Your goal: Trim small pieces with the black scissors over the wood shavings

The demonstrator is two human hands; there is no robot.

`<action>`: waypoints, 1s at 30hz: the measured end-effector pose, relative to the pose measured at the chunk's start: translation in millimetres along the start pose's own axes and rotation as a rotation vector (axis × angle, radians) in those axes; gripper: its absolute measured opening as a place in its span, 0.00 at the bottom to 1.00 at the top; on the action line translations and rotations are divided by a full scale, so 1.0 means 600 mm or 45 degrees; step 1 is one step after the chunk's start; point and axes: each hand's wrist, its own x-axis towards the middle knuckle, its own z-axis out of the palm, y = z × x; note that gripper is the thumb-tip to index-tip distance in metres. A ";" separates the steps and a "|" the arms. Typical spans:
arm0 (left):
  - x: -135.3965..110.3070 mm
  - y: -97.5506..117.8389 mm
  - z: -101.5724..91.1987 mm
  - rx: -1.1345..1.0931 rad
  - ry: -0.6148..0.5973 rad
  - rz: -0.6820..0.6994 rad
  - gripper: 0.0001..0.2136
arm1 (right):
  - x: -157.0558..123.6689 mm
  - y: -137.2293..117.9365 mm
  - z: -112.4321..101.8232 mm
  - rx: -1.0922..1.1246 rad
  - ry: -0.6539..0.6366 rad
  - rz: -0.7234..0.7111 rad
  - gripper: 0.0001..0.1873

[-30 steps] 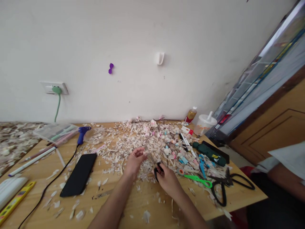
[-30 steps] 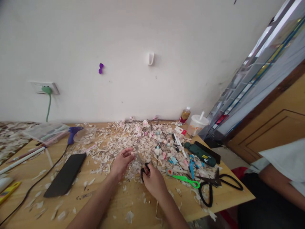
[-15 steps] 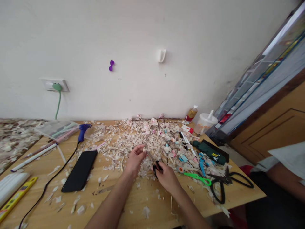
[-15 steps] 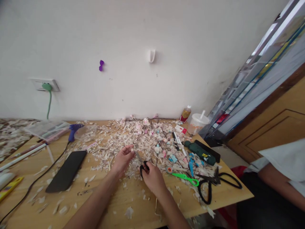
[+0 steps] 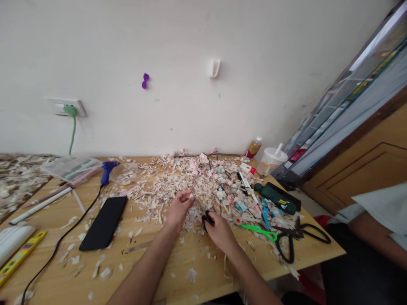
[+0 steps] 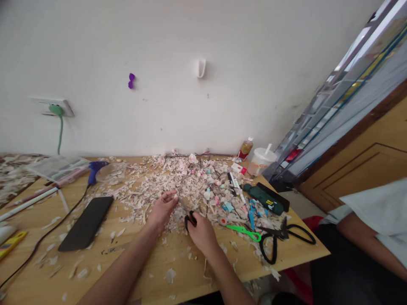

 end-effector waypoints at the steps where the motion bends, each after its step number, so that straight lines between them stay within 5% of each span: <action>1: 0.000 0.000 0.000 -0.005 0.001 0.003 0.19 | -0.001 0.001 0.001 -0.004 0.004 0.003 0.10; 13: -0.017 -0.015 0.018 -0.358 -0.008 -0.185 0.12 | -0.003 -0.009 0.001 -0.013 0.049 0.005 0.07; 20: -0.012 -0.017 0.013 -0.140 -0.001 0.000 0.13 | 0.002 -0.010 0.001 -0.074 0.040 0.006 0.06; 30: -0.007 -0.009 0.005 0.058 -0.013 0.009 0.13 | 0.009 -0.012 -0.009 -0.116 0.045 -0.001 0.06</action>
